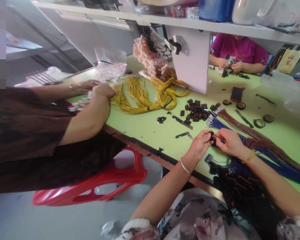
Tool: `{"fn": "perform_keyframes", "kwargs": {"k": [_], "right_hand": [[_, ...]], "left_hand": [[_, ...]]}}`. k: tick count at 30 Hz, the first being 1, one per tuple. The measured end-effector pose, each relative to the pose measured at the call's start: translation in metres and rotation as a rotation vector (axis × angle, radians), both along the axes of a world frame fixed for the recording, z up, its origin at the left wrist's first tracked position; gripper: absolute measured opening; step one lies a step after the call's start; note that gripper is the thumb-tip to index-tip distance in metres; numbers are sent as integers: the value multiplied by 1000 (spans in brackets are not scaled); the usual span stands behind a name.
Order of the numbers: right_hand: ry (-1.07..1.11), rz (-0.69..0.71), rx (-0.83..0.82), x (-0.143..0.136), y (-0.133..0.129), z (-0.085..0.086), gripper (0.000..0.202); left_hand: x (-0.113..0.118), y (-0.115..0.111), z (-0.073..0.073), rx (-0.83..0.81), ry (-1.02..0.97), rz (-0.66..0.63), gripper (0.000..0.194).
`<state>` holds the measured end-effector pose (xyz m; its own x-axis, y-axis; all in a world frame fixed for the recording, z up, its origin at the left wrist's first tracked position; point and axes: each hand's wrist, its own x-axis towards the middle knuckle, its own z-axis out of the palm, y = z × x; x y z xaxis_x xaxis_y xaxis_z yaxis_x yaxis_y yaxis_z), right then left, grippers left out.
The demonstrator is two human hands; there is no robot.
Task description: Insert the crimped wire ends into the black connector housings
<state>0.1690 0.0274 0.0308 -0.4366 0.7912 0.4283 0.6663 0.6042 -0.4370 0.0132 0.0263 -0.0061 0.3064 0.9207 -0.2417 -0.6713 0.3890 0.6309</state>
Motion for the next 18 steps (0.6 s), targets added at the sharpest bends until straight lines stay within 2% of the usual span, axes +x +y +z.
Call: {"fn": "perform_keyframes", "kwargs": {"k": [3, 8, 14, 18], "right_hand": [[-45, 21, 13, -2, 0, -3, 8], [6, -10, -137, 0, -2, -1, 7], [28, -44, -180, -1, -7, 0, 9], [90, -7, -284, 5, 12, 8, 11]], "left_hand": [[1, -3, 0, 10, 71, 1, 27], [3, -5, 1, 7, 124, 33, 27], [5, -5, 0, 15, 153, 64, 29], [6, -6, 4, 3, 163, 61, 31]]}}
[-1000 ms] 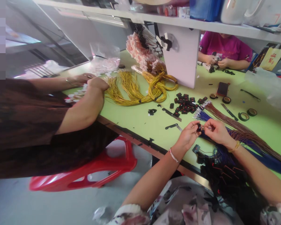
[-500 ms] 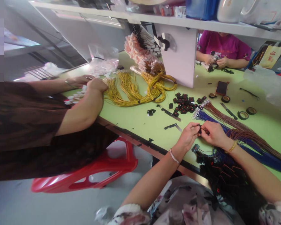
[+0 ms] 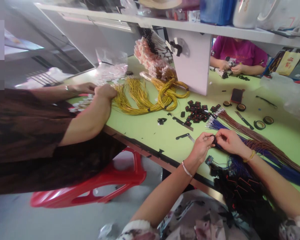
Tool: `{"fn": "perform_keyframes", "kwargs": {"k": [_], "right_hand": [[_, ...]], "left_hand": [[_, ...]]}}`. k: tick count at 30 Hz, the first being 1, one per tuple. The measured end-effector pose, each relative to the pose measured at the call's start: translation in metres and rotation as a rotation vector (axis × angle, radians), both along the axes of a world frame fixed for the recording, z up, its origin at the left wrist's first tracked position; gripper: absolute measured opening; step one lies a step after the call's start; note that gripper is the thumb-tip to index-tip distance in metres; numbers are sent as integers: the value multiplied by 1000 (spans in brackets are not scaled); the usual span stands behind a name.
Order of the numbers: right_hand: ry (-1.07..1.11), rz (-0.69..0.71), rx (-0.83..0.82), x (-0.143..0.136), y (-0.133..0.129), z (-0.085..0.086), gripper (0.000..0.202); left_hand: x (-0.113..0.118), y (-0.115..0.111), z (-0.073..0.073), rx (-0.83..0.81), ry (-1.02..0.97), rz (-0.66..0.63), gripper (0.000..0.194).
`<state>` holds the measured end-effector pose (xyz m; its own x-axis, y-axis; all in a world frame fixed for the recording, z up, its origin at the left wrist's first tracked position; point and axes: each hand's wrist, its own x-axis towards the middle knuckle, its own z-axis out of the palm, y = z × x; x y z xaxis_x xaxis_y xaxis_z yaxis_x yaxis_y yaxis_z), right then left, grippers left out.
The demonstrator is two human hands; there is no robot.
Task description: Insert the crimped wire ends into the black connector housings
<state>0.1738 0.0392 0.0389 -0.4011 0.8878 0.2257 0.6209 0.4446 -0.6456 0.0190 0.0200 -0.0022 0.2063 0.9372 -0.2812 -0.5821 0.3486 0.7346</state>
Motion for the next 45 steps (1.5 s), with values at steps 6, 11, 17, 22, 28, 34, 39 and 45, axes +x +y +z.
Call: {"fn": "perform_keyframes", "kwargs": {"k": [6, 11, 17, 22, 28, 34, 39, 45], "right_hand": [[-203, -377, -2, 12, 78, -8, 9], [-264, -458, -111, 12, 107, -24, 10], [141, -359, -110, 3, 91, -2, 15], [309, -245, -147, -5, 53, 20, 17], [267, -223, -225, 3, 9, 15, 16], [203, -197, -187, 4, -11, 3, 14], [137, -179, -113, 3, -14, 0, 9], [23, -186, -39, 3, -16, 0, 9]], "left_hand": [[0, 1, 1, -4, 37, -27, 33], [-2, 2, -3, 15, 38, -48, 34], [-2, 0, -1, 35, 30, -53, 31], [-2, -1, 1, 33, -32, -46, 30], [-1, 1, -2, 30, -105, -56, 25], [-1, 0, 2, 12, -137, -66, 21], [0, 0, 1, 13, -136, -66, 19], [0, 1, -1, 7, -136, -67, 21]]}}
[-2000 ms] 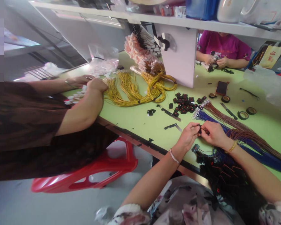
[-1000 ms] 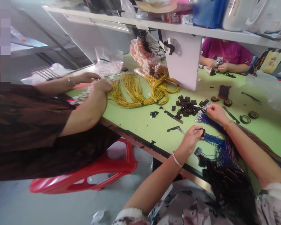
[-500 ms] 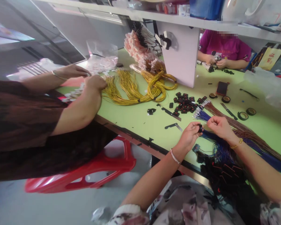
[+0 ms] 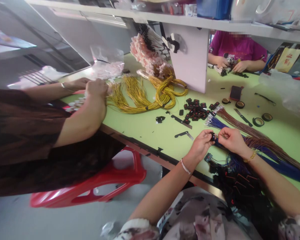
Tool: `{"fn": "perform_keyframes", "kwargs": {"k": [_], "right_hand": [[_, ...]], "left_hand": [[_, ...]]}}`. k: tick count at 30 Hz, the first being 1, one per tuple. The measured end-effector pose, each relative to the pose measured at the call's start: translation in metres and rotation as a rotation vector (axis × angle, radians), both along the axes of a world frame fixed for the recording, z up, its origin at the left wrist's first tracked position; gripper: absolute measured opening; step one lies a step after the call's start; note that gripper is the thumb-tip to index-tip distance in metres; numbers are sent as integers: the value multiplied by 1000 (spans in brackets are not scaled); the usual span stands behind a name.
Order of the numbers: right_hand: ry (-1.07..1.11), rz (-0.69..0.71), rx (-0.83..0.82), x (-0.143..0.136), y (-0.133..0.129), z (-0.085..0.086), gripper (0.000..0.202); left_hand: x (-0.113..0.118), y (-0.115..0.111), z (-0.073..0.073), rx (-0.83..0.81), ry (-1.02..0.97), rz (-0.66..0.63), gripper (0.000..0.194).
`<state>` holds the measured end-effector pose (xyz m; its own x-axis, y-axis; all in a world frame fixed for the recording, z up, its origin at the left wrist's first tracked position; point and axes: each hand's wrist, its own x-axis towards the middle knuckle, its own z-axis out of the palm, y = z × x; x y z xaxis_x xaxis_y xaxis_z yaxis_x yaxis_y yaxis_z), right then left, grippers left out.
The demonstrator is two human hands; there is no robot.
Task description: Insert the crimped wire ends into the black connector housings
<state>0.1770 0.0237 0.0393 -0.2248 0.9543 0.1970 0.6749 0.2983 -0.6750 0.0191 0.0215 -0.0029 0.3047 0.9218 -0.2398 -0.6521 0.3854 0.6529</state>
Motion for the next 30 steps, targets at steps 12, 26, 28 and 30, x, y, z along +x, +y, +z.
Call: {"fn": "perform_keyframes", "kwargs": {"k": [12, 26, 28, 30], "right_hand": [[-239, 112, 186, -6, -1, -4, 15], [138, 143, -156, 15, 13, 13, 21], [149, 141, -207, 21, 16, 21, 25], [77, 193, -241, 21, 16, 23, 22]], "left_hand": [[3, -6, 0, 73, 205, 75, 29], [9, -32, 20, 628, 682, 159, 16], [19, -55, 33, 1085, 860, 37, 19], [35, -77, 41, 1534, 936, -234, 27]]}}
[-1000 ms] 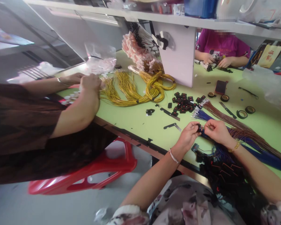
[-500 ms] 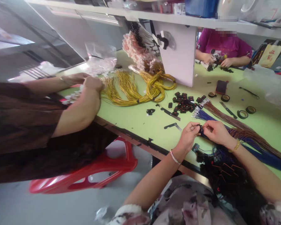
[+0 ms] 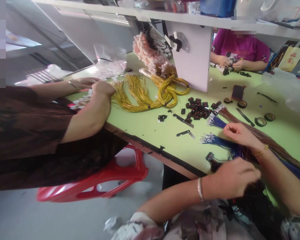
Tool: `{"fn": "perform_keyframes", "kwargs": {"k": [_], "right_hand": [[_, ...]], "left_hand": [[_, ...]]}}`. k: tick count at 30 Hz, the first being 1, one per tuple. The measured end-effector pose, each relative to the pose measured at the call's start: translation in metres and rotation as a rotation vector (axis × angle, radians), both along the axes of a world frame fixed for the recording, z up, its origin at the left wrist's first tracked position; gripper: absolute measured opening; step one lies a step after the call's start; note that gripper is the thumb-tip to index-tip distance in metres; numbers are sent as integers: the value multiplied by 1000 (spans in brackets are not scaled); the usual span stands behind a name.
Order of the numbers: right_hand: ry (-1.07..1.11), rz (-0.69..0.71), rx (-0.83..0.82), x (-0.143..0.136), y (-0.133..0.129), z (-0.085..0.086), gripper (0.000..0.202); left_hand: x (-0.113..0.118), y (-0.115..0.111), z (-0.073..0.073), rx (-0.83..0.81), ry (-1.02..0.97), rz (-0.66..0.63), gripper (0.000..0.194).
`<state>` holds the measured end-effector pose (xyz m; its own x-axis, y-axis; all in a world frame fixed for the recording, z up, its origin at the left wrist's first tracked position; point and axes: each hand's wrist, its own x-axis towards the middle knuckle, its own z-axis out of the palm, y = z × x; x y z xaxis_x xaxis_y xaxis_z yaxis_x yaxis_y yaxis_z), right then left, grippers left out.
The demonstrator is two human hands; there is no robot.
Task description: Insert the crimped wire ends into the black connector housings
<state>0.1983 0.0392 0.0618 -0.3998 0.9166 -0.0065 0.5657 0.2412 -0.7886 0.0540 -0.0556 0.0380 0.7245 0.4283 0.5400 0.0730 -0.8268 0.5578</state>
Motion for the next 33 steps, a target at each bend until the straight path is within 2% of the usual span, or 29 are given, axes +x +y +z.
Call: {"fn": "perform_keyframes", "kwargs": {"k": [2, 5, 7, 9, 11, 14, 16, 17, 19, 21, 24, 28, 30, 33], "right_hand": [[-123, 75, 6, -6, -4, -5, 16], [-348, 105, 79, -16, -10, -20, 8], [-464, 87, 143, -18, -13, -30, 4], [-522, 87, 173, -17, -13, -38, 4], [-559, 89, 185, -14, -13, -42, 6], [-614, 92, 230, -13, -13, -41, 8], [-648, 104, 256, -14, -14, -39, 10], [-666, 107, 260, -15, -15, -38, 11], [-694, 91, 260, -15, -16, -36, 12], [-675, 64, 259, -13, -17, -35, 11], [-490, 26, 229, -9, -17, -35, 8], [-146, -28, 151, -10, -12, -34, 10], [-26, -54, 121, -14, -9, -33, 12], [87, -85, 88, -20, -7, -29, 14]], "left_hand": [[17, -15, 1, 169, 171, -147, 28], [35, -21, -7, 226, 197, -161, 31], [34, -13, -11, 225, 124, -150, 34], [20, 4, -12, 204, 56, -88, 29], [-6, 31, -10, 138, 47, 105, 25], [-56, 82, -9, -41, 187, 646, 30], [-85, 114, -13, -133, 331, 1002, 32], [-97, 128, -17, -160, 411, 1106, 34], [-112, 146, -27, -183, 547, 1186, 36], [-118, 155, -37, -176, 594, 1168, 34], [-117, 155, -46, -155, 518, 1119, 25], [-111, 146, -43, -217, 308, 1019, 26], [-106, 140, -37, -334, 146, 966, 25], [-95, 127, -27, -690, -187, 764, 27]]}}
